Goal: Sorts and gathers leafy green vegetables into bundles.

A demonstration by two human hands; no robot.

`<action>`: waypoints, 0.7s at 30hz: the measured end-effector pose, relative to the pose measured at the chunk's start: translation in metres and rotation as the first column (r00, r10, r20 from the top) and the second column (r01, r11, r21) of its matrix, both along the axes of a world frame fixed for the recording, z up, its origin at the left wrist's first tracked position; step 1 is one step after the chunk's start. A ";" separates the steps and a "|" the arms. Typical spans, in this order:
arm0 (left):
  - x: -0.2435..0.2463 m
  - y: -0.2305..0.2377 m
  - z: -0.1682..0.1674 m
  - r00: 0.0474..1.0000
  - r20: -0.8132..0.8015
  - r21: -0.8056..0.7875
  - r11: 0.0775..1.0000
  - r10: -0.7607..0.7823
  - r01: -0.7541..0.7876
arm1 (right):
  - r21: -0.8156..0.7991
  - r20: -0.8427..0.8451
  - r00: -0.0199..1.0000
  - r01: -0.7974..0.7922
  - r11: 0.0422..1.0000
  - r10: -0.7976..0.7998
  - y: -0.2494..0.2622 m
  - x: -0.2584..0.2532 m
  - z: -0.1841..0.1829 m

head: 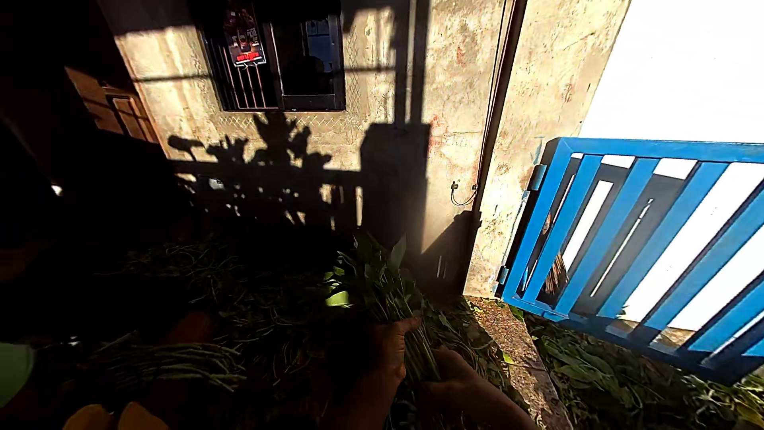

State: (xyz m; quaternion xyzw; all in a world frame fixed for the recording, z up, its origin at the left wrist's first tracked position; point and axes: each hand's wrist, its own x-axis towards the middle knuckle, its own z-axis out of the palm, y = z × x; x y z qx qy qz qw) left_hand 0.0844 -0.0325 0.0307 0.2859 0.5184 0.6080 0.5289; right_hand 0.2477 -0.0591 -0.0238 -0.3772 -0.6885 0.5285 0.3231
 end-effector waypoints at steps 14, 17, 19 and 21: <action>-0.038 -0.023 -0.018 0.931 0.290 -0.108 0.959 -0.223 0.263 | -0.312 -0.358 0.882 -0.421 0.852 0.305 -0.016 -0.001 -0.023; -0.041 -0.030 -0.033 0.966 0.180 -0.034 0.980 -0.186 0.196 | -0.370 -0.382 0.877 -0.433 0.822 0.290 -0.023 -0.003 -0.028; -0.040 -0.035 -0.040 0.982 0.153 0.003 0.993 -0.114 0.115 | -0.355 -0.268 0.930 -0.338 0.872 0.251 -0.030 -0.011 -0.028; -0.040 -0.041 -0.045 0.986 0.160 0.030 0.999 -0.044 0.040 | -0.283 -0.163 0.955 -0.286 0.916 0.248 -0.034 -0.018 -0.032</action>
